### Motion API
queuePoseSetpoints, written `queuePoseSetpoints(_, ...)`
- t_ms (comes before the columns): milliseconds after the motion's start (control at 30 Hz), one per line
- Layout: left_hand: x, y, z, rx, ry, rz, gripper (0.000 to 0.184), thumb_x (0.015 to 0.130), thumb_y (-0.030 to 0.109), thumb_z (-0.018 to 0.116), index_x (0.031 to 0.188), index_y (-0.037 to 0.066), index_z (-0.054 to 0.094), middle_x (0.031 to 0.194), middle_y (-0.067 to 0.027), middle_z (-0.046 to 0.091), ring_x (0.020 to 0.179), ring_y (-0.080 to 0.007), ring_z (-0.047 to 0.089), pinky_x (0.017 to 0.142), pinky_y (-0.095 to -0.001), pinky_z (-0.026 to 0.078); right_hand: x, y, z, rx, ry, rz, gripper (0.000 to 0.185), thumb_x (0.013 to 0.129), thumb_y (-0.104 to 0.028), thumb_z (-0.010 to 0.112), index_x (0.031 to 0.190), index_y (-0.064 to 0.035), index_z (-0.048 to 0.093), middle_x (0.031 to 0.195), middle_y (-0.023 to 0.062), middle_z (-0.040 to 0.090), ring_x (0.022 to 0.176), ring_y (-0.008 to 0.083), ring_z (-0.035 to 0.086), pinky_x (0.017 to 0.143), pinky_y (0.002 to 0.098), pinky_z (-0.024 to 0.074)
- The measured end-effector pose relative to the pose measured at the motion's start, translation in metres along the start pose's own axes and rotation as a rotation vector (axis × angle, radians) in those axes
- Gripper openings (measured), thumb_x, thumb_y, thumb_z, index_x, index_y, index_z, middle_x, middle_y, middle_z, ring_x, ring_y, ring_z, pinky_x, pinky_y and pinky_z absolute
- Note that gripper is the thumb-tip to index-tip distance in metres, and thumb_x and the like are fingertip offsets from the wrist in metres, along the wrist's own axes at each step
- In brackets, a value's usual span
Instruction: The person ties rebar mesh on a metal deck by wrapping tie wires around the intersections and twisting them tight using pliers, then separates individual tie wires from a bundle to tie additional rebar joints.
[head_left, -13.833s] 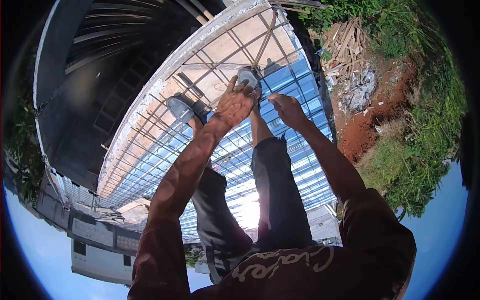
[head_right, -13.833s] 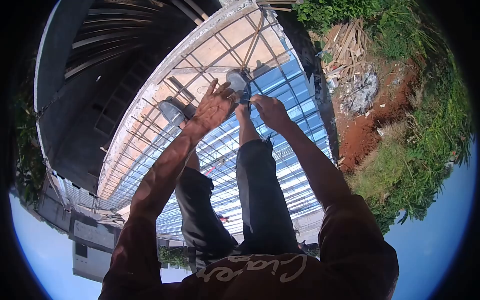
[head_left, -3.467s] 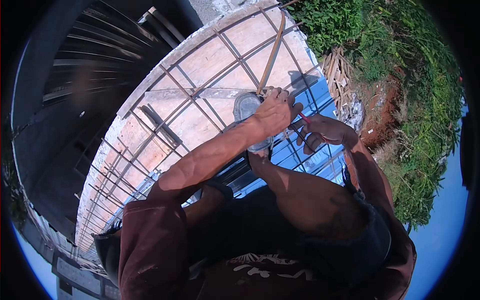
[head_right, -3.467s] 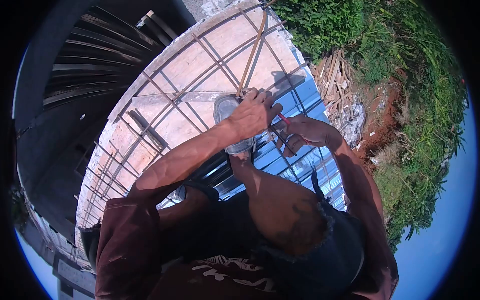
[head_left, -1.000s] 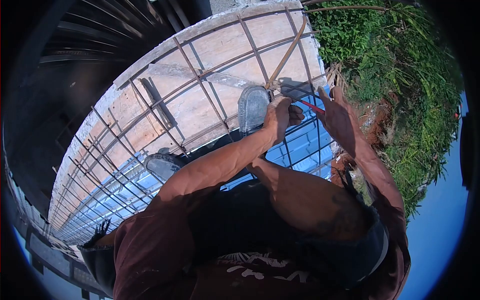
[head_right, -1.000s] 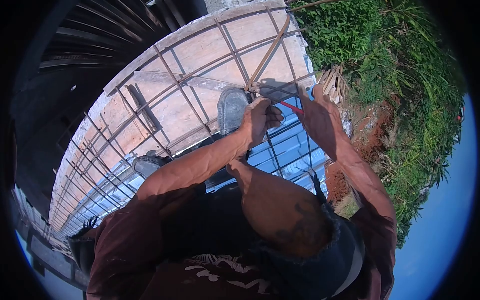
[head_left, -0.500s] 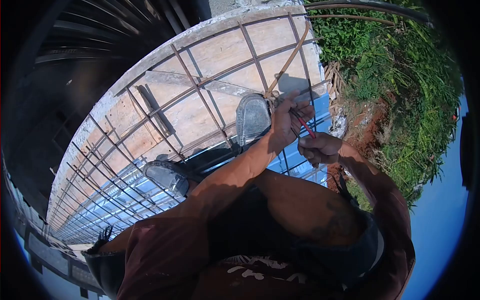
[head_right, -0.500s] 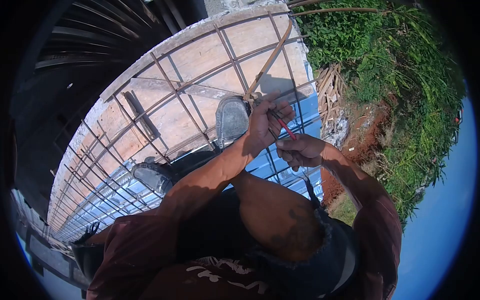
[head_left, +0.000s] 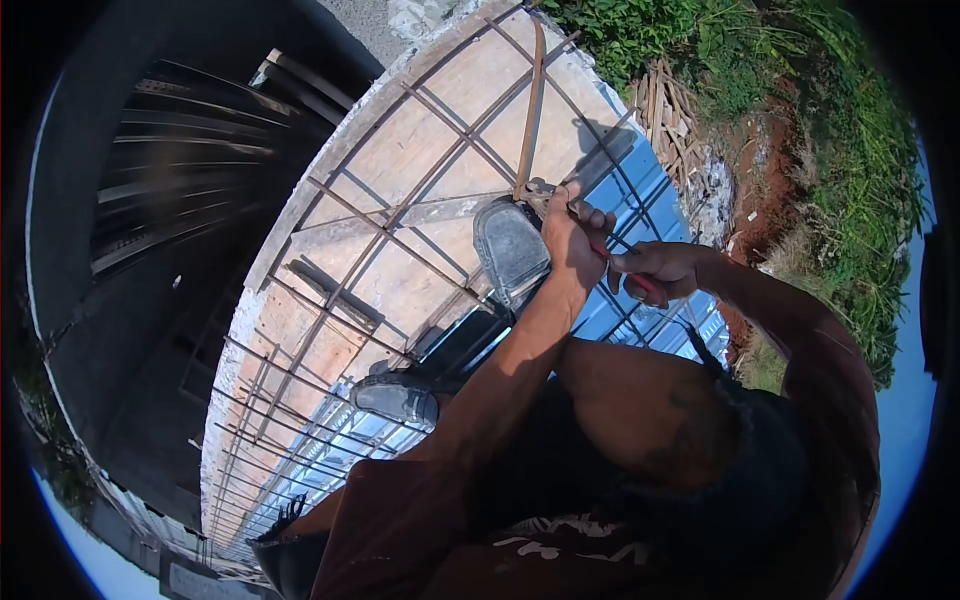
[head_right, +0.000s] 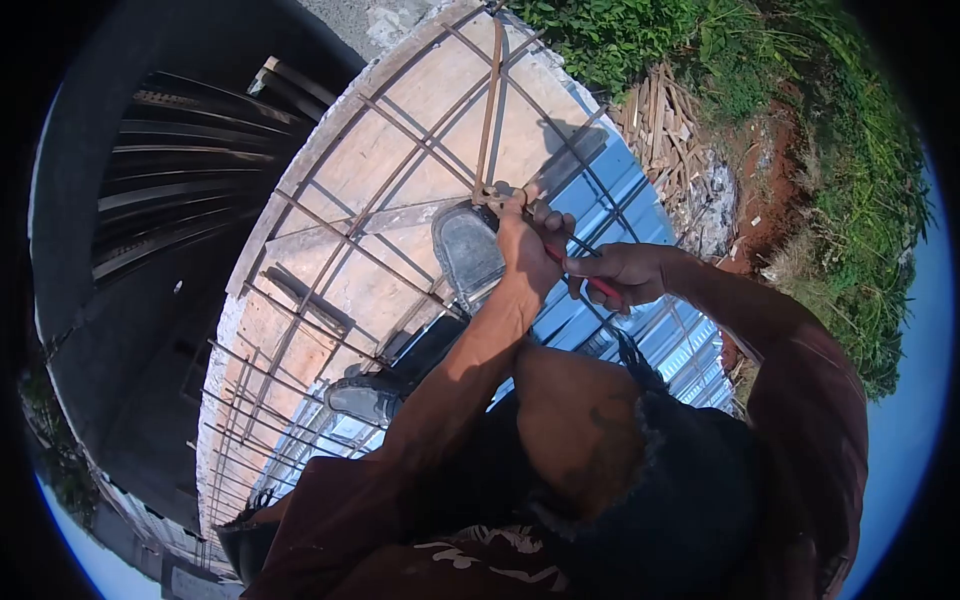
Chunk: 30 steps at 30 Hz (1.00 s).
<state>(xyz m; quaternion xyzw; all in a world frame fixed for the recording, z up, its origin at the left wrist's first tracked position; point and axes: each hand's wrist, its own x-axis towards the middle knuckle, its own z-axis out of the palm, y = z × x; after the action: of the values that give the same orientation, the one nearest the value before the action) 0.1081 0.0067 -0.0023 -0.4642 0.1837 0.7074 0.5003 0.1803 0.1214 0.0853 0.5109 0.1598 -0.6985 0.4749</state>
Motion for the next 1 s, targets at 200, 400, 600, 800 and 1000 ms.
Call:
queuePoseSetpoints(200,-0.010,0.004,0.019,0.464,0.304,0.030,0.058,0.083,0.062,0.054,0.089,0.005,0.051,0.063,-0.0057,0.048,0.060,-0.0201,0.058,0.055,-0.0345,0.050,-0.022,-0.011,0.025,-0.255,0.148,-0.309,0.048,0.091,-0.045,0.054,0.100,0.0022,0.055,0.073,0.0060,0.060,0.061,0.0145,0.062,0.055,0.0269,0.0514)
queuePoseSetpoints(400,0.005,-0.005,-0.007,0.339,0.178,0.172,0.037,0.093,0.041,0.049,0.091,0.003,0.050,0.066,-0.0068,0.049,0.052,-0.0192,0.052,0.046,-0.0337,0.046,0.018,0.030,0.011,-0.173,0.108,-0.328,0.057,0.091,-0.057,0.044,0.096,-0.0022,0.058,0.070,0.0049,0.060,0.057,0.0156,0.061,0.051,0.0275,0.0503)
queuePoseSetpoints(600,0.008,-0.010,0.005,0.536,0.367,0.267,0.038,0.090,0.038,0.051,0.085,0.001,0.046,0.060,-0.0082,0.046,0.049,-0.0195,0.052,0.042,-0.0354,0.044,-0.003,0.023,0.038,-0.890,0.614,-0.520,0.055,0.094,-0.049,0.042,0.083,0.0014,0.058,0.066,0.0083,0.058,0.050,0.0155,0.058,0.047,0.0276,0.0488)
queuePoseSetpoints(800,-0.004,0.001,-0.003,0.183,-0.026,0.067,0.032,0.088,0.039,0.055,0.082,0.007,0.050,0.059,-0.0033,0.047,0.052,-0.0180,0.054,0.048,-0.0309,0.049,0.022,0.039,-0.003,-0.124,0.105,-0.426,0.052,0.097,-0.047,0.038,0.096,0.0007,0.058,0.067,0.0111,0.062,0.055,0.0200,0.062,0.053,0.0309,0.0529)
queuePoseSetpoints(1000,0.030,-0.015,0.002,0.513,0.374,0.182,0.042,0.092,0.043,0.045,0.076,0.004,0.046,0.054,-0.0023,0.041,0.040,-0.0148,0.041,0.037,-0.0306,0.037,0.011,0.020,0.028,-0.270,0.342,-0.477,0.049,0.094,-0.045,0.048,0.112,0.0012,0.051,0.083,0.0083,0.059,0.072,0.0152,0.061,0.066,0.0318,0.0526)
